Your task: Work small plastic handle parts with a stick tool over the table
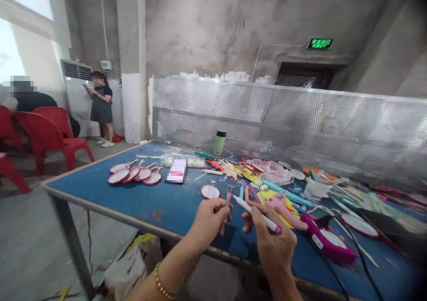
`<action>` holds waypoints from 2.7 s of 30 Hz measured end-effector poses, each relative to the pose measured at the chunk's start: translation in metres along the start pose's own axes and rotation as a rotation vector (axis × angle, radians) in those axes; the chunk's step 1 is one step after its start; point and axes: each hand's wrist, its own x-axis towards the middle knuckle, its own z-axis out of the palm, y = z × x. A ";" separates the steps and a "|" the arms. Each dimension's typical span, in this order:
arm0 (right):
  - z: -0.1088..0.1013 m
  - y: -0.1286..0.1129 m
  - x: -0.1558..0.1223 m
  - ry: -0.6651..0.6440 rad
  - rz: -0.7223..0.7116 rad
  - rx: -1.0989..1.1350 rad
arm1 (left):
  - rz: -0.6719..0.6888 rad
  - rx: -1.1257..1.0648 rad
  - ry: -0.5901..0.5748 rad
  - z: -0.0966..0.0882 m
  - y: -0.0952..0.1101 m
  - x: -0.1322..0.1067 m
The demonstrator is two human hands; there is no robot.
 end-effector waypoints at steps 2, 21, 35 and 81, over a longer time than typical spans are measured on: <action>-0.001 0.001 0.000 -0.022 0.004 -0.002 | -0.003 -0.003 0.002 0.000 -0.001 0.000; 0.001 0.002 -0.003 -0.076 -0.059 -0.052 | -0.054 -0.050 -0.028 0.001 -0.001 0.000; 0.002 0.001 -0.005 -0.043 -0.077 -0.077 | -0.057 -0.059 -0.030 0.001 -0.002 0.001; 0.003 0.001 -0.005 -0.076 -0.148 -0.078 | -0.038 -0.037 -0.037 0.001 0.000 -0.001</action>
